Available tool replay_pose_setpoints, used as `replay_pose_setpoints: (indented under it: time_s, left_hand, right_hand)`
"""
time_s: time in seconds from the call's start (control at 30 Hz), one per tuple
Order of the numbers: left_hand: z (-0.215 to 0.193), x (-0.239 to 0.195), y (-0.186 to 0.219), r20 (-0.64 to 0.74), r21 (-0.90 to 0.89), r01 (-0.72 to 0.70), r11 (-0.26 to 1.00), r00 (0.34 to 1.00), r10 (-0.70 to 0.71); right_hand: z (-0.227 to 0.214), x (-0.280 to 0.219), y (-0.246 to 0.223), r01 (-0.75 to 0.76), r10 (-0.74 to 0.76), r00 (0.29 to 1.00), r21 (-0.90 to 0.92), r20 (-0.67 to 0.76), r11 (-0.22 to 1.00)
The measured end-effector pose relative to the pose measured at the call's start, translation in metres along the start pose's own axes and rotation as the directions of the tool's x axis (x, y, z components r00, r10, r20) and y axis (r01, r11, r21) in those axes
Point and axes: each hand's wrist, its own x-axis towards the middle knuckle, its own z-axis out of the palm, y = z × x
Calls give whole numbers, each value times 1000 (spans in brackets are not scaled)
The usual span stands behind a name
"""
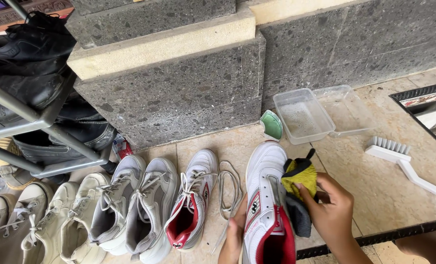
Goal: Cleaning white sneakers using a toothbrush and a cloth at an entrance area.
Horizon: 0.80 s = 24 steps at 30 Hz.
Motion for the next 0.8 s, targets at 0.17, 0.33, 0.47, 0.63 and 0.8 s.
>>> replay_pose_setpoints:
  time_s: [0.17,0.33,0.47,0.63,0.8]
  left_hand:
    - [-23,-11,-9,59,187,255,949,961,-270]
    - [-6,-4,12,-255,363,543,757,840,-479]
    - [7,4,8,54,477,340,810,909,-413]
    - [27,12,28,-174,768,490,413,780,-602]
    - [-3,2,-5,-172,833,291,470,945,-280]
  right_hand:
    - [1,-4,8,-1,-1,999,-33,-48,999]
    - [-5,-3,18,-88,90,994,29,-69,996]
    - [-16,4,29,-104,107,989,27,-99,994]
    - [-24,26,28,328,-287,935,-200,211,923]
    - [-13,20,11,338,-273,768,-4,579,941]
